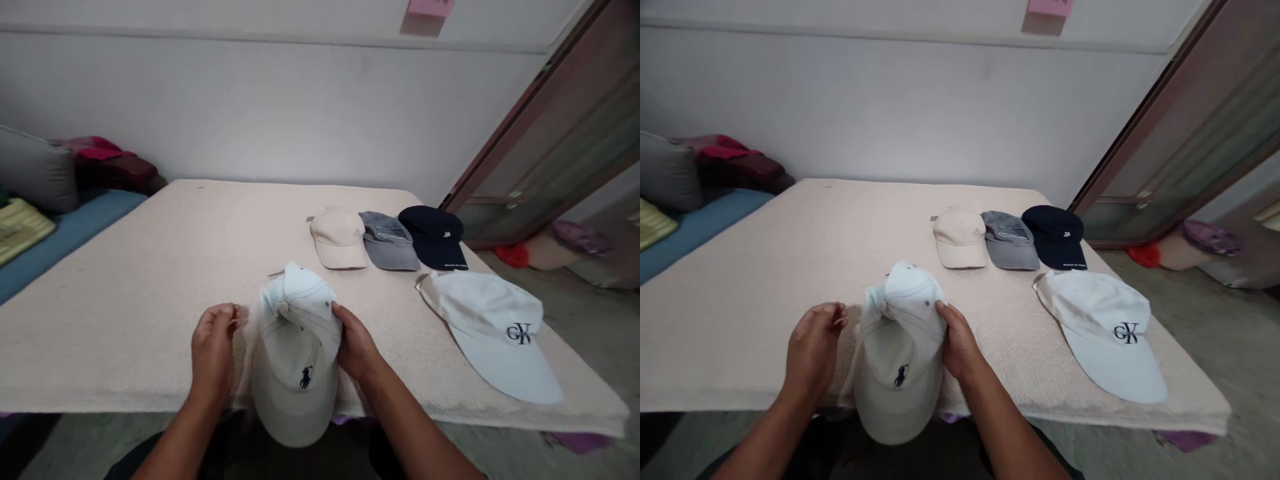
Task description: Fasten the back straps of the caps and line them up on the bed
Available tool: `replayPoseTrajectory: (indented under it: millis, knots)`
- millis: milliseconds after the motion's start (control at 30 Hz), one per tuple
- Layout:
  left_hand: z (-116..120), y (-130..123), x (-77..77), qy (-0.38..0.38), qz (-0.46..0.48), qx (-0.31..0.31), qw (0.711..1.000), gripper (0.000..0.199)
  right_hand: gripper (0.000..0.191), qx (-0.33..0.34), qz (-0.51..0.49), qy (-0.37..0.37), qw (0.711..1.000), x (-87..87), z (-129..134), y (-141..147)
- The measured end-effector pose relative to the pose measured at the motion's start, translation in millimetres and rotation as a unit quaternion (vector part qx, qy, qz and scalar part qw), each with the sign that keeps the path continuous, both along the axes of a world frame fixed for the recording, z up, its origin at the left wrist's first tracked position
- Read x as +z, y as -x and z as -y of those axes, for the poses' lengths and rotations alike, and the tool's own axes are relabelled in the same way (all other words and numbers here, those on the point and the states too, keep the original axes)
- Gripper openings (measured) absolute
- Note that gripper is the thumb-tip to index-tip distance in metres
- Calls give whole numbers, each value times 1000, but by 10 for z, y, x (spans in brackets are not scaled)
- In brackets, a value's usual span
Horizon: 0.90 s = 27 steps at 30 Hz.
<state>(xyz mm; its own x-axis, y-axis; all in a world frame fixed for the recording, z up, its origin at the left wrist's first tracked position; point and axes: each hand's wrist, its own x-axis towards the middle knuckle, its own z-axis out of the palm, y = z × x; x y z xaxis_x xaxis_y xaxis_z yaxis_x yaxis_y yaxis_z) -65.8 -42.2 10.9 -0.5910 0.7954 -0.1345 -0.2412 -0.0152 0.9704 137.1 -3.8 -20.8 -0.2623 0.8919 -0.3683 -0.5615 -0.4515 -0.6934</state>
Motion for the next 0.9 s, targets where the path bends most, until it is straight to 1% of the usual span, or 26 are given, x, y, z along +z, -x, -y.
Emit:
replayPoseTrajectory:
  millis: [33,67,100,167,200,233,300,367,433,533,633,700,733,800,900]
  knots:
    - [-54,18,-3,39,87,-15,995,9,31,-3,-4,2,1000,24,14,-22]
    - [-93,17,-7,74,161,-56,983,10,30,-2,-7,4,1000,41,30,-37]
    - [-114,-4,-11,101,216,-110,965,14,29,4,-10,8,1000,52,48,-46]
    - [-105,-85,-18,124,268,-215,931,25,30,27,-15,11,999,55,85,-49]
    - [-83,-130,-21,115,278,-247,921,31,31,42,-15,5,999,52,102,-45]
    - [-58,-169,-24,102,286,-266,915,36,31,57,-12,-5,998,46,117,-41]
    - [-15,-215,-31,83,303,-277,908,41,28,78,0,-31,996,32,135,-36]
    - [2,-220,-33,75,317,-285,901,36,21,88,17,-41,995,9,134,-45]
    - [-1,-209,-26,75,323,-299,895,31,16,79,16,-23,996,-30,115,-68]
    - [-12,-201,1,79,333,-308,888,29,17,45,-6,15,999,-103,76,-120]
    - [-11,-198,29,109,361,-339,862,28,20,36,-14,24,999,-121,52,-181]
    - [0,-190,35,133,370,-371,841,25,18,43,-16,10,999,-82,41,-240]
    - [10,-183,31,138,365,-386,836,23,18,48,-15,-2,999,-52,34,-279]
    - [41,-168,4,138,336,-412,836,19,18,56,-4,-29,998,13,18,-371]
    - [112,-161,-70,134,240,-436,857,22,24,52,15,-57,997,86,0,-505]
